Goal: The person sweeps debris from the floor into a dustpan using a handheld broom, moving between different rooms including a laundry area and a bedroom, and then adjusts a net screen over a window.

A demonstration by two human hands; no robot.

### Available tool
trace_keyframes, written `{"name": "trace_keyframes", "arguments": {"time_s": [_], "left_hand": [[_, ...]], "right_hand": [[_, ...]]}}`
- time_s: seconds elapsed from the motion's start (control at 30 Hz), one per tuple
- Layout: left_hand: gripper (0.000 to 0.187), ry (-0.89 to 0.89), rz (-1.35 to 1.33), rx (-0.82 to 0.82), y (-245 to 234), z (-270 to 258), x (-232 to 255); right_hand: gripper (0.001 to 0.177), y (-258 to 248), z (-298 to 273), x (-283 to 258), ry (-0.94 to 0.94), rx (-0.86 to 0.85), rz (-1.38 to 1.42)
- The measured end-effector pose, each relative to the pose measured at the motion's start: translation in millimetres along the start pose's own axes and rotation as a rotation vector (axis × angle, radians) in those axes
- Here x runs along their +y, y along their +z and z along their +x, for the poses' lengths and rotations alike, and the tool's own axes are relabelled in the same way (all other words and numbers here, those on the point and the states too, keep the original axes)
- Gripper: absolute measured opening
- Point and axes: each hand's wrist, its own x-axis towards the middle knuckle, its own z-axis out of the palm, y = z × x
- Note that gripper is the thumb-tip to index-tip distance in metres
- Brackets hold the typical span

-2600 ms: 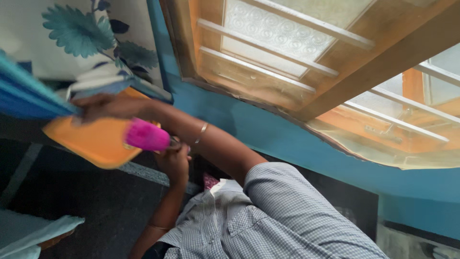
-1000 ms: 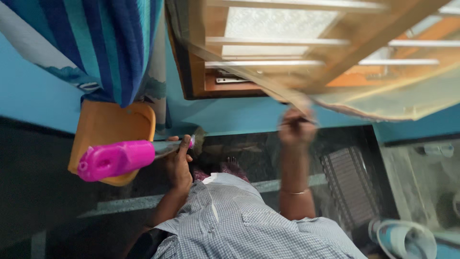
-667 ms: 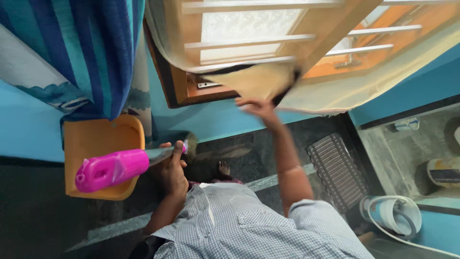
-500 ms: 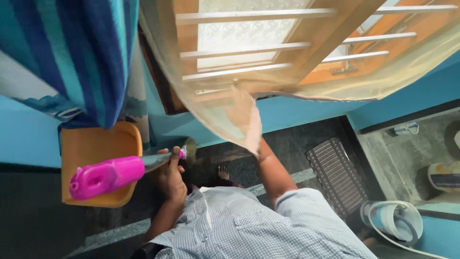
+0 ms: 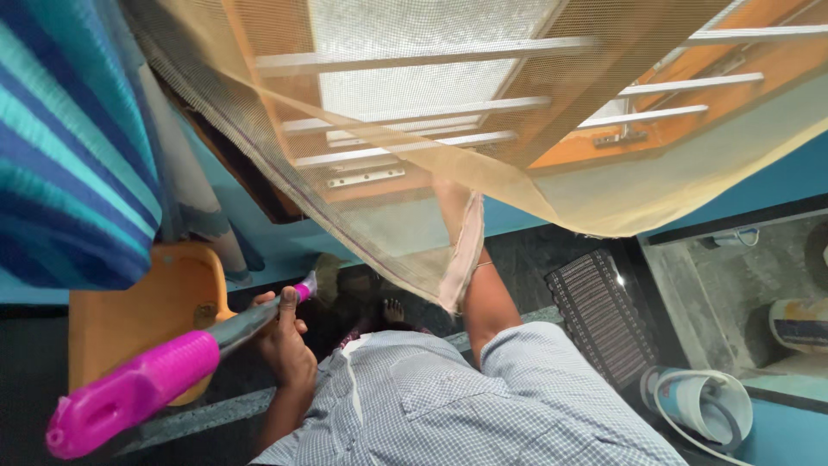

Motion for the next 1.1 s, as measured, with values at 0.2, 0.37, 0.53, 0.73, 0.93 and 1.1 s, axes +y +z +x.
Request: {"name": "trace_keyframes", "arguments": {"time_s": [0.2, 0.37, 0.53, 0.73, 0.93, 1.1], "left_hand": [[0.031, -0.037, -0.001, 0.012, 9.3, -1.8, -3.1], [0.033, -0.01, 0.027, 0.062, 7.5, -6.1, 5.4], [0.033, -0.003, 0.067, 0.066, 6.0, -11.4, 16.4], [0.036, -0.004, 0.039, 0.044, 12.5, -9.4, 20.1], [0.035, -0.021, 0.026, 0.005, 2.3, -10.5, 17.6], [0.037, -0.012, 0.003, -0.005, -0.8, -9.0, 13.4]], "right_hand": [[0.021, -1.3, 9.9, -55.1, 0.153, -0.257, 0.157], [0.039, 64.5, 5.9, -60.9, 0.52, -0.051, 0.38], [0.026, 24.3, 17.7, -55.0, 0.195, -0.245, 0.138], [0.04, -29.8, 48.8, -23.0, -0.289, -0.258, -0.035], [0.036, 25.8, 8.4, -33.4, -0.507, -0.147, -0.486], [0.026, 40.9, 29.3, -48.7, 0.126, -0.504, 0.369]]}}
